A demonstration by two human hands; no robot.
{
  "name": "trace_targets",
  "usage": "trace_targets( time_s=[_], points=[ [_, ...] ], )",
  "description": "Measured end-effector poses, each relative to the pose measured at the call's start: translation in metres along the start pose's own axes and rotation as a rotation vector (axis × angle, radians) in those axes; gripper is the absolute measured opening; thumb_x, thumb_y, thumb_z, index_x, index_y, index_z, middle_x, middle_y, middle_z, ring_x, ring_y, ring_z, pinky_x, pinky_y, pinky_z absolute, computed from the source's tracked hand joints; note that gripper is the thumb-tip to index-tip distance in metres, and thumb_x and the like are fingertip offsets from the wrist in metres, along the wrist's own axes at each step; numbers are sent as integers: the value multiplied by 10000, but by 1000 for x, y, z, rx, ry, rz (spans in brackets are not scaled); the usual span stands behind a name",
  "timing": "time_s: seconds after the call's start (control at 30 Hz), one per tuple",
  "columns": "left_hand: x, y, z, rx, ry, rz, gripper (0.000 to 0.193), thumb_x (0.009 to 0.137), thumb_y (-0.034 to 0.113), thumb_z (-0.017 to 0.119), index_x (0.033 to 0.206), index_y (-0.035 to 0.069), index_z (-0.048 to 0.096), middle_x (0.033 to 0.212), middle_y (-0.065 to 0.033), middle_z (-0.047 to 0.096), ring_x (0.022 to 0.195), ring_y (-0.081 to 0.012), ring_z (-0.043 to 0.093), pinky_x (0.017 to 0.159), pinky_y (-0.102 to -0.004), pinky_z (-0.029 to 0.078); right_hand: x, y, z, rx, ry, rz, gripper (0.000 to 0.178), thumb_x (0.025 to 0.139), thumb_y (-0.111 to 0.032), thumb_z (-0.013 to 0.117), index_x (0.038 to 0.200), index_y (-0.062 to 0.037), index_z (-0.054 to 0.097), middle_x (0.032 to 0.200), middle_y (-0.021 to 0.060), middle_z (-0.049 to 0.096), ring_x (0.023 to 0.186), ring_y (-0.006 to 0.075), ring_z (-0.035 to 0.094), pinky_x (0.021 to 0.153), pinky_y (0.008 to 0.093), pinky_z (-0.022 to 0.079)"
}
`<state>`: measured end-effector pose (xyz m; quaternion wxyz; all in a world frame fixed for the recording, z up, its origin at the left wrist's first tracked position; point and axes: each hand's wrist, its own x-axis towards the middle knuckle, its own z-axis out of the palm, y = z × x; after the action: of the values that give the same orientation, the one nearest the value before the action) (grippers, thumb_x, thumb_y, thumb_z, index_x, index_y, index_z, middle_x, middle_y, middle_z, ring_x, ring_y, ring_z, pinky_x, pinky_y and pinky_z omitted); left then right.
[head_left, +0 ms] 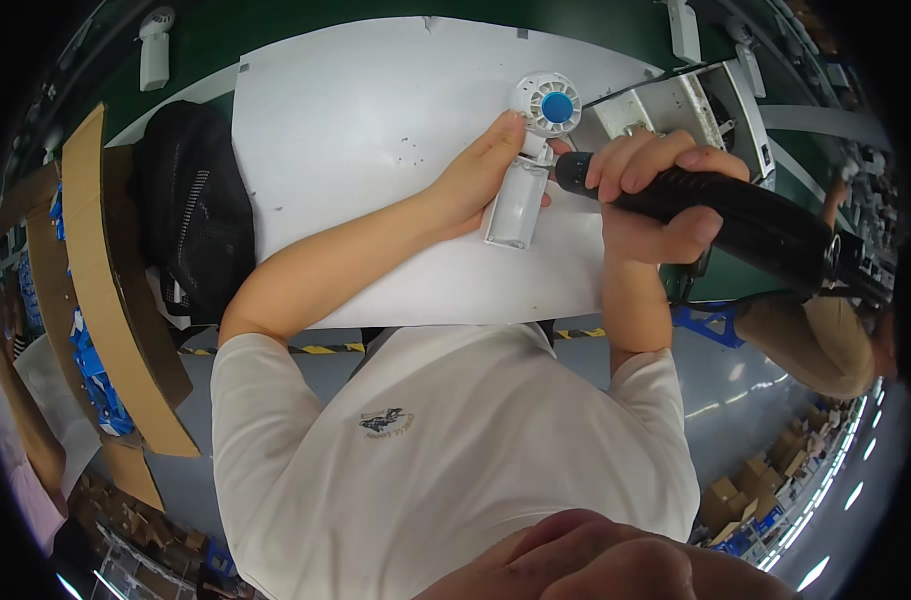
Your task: Secure components of an electronic housing using an electric screwdriver on an assembly line.
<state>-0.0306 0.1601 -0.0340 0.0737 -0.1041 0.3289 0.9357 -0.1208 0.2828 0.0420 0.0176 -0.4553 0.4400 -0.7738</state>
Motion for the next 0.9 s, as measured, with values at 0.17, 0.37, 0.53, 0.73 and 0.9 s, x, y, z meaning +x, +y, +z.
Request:
trace_targets(
  time_s=[0.17,0.37,0.53,0.73,0.9],
  points=[
    [-3,2,5,-3,78,-43,492,997,501,361,1349,157,382,1168,-59,587,942,-142,578,726,-303,563,-3,7,9,-58,119,95,388,952,-494,451,1057,-123,415,635,61,478,449,144,438,408,293,421],
    [-4,2,7,27,92,-39,543,985,545,338,1340,140,406,1163,-61,600,908,-139,591,705,-303,563,-3,7,9,-46,116,112,378,951,-484,456,1053,-123,409,618,60,472,443,143,435,407,294,420],
    [-3,5,7,-163,94,-48,626,961,589,348,1296,72,462,1054,-80,621,824,-141,617,667,-270,566,-2,5,8,-39,77,48,396,945,-492,476,1057,-119,406,632,66,478,446,150,441,411,296,426],
    [2,-1,-1,-156,-2,-52,647,966,604,269,1296,83,463,1158,-68,622,826,-127,604,674,-285,562,-4,-4,4,44,-24,-8,427,932,-503,505,1064,-110,402,650,74,485,446,159,444,416,299,431],
    [2,-1,2,-116,11,-24,629,975,589,269,1300,81,446,1140,-66,623,820,-125,605,669,-276,560,-3,-4,4,43,-26,-2,434,922,-480,542,1064,-97,394,664,79,502,452,160,461,419,291,444]
  ],
)
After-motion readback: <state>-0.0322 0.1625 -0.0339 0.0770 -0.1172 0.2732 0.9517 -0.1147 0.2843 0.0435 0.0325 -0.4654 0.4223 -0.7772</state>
